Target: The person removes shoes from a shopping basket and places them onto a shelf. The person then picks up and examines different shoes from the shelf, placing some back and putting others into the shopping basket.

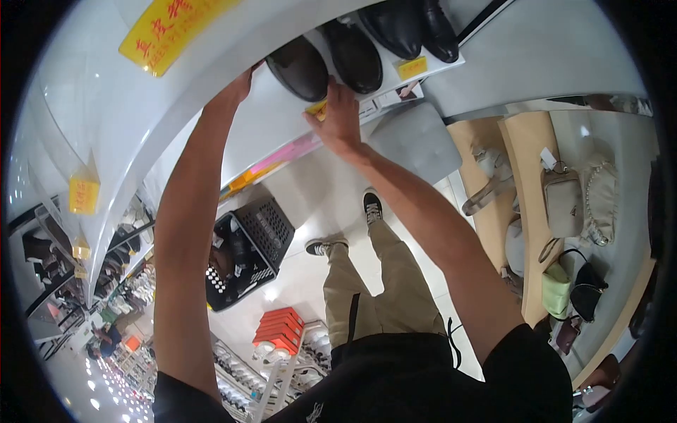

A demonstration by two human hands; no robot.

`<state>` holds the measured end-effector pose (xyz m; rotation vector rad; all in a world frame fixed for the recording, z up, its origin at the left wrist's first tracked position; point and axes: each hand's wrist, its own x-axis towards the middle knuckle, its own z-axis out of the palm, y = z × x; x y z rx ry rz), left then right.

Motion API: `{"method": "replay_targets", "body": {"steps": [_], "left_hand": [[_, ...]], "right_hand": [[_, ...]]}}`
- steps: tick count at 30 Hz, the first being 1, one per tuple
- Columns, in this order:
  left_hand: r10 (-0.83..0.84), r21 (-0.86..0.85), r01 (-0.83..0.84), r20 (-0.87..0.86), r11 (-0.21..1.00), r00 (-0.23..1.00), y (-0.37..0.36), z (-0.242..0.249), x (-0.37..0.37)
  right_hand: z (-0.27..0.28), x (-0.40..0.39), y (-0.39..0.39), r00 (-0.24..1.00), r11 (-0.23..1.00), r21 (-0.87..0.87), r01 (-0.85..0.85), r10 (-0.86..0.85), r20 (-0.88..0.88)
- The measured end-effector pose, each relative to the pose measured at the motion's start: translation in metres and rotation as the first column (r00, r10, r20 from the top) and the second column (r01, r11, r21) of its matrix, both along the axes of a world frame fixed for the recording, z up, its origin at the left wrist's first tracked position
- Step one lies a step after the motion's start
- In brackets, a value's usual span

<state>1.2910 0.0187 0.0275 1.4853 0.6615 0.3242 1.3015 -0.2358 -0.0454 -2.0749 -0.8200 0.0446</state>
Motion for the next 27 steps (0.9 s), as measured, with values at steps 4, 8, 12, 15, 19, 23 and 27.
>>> {"method": "replay_targets", "body": {"steps": [4, 8, 12, 15, 19, 23, 27], "left_hand": [[0.052, 0.036, -0.052, -0.002, 0.998, 0.999, -0.018, 0.004, -0.005], [0.097, -0.038, -0.101, -0.086, 0.994, 0.992, -0.028, 0.008, -0.004], [0.067, -0.033, -0.068, -0.046, 0.997, 0.997, -0.024, 0.008, -0.005], [0.084, -0.058, -0.083, 0.014, 0.995, 0.996, -0.022, 0.005, -0.008], [0.05, -0.039, -0.05, 0.013, 0.998, 0.999, -0.018, 0.001, -0.01], [0.12, -0.034, -0.122, -0.062, 0.992, 0.991, -0.023, 0.002, -0.009], [0.251, -0.053, -0.255, -0.07, 0.965, 0.965, -0.038, -0.004, -0.029]], "right_hand": [[0.007, -0.003, -0.001, 0.999, 0.996, -0.089, 0.006, -0.009, -0.033], [0.012, 0.0, -0.002, 0.999, 0.998, -0.055, -0.017, 0.014, -0.052], [0.012, 0.002, -0.002, 0.998, 0.999, -0.029, -0.033, 0.031, -0.062], [0.013, 0.002, -0.003, 0.998, 0.999, -0.029, -0.031, 0.029, -0.061], [0.015, 0.003, -0.004, 0.998, 0.999, -0.041, -0.029, 0.026, -0.064], [0.015, 0.002, -0.004, 0.999, 0.998, -0.058, -0.02, 0.018, -0.041], [0.003, 0.002, 0.003, 0.998, 0.994, -0.107, -0.016, 0.008, -0.068]]}}
